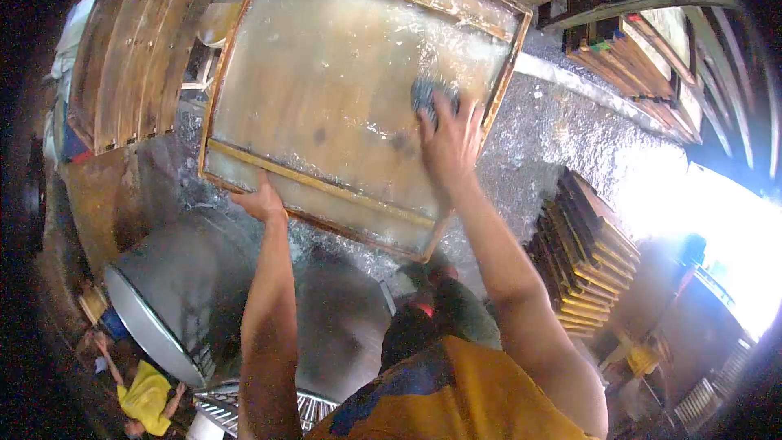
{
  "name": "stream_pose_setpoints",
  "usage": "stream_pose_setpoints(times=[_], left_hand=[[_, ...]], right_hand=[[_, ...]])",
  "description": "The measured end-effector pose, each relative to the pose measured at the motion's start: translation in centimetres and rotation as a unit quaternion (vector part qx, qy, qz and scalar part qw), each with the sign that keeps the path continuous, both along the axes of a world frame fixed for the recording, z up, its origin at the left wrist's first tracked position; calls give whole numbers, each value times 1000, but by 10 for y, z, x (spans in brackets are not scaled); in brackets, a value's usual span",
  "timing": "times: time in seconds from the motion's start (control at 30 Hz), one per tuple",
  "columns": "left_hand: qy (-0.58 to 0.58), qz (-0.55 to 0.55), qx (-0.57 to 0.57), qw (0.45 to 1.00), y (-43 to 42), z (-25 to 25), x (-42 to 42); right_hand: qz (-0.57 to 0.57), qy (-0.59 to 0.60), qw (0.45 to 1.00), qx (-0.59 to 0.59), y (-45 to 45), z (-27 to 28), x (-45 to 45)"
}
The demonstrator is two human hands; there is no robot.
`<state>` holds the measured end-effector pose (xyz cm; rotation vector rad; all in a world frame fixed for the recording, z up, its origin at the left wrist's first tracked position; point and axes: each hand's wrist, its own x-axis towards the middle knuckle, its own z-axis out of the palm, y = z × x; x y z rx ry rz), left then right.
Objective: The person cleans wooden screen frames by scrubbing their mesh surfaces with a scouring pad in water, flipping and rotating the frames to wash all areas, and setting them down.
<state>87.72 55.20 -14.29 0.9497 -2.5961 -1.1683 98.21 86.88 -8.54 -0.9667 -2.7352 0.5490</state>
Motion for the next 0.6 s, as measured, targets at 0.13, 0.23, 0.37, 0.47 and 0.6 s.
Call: stream_pose_setpoints(times=[0.13, 0.23, 0.37, 0.47, 0.6], left_hand=[[46, -15, -35, 998, -11, -18, 2], [-23, -4, -40, 999, -2, 0, 1], [23, -9, 6, 1000, 2, 0, 2], [-18, -16, -15, 1000, -7, -4, 3], [30, -18, 16, 999, 2, 4, 3]], right_hand=[[61, -45, 996, -47, -58, -8, 64], [113, -38, 992, -40, -59, -9, 75], [83, -39, 995, 35, -3, 0, 31], [5, -9, 997, 71, 23, 1, -5], [58, -5, 998, -16, -18, 0, 38]])
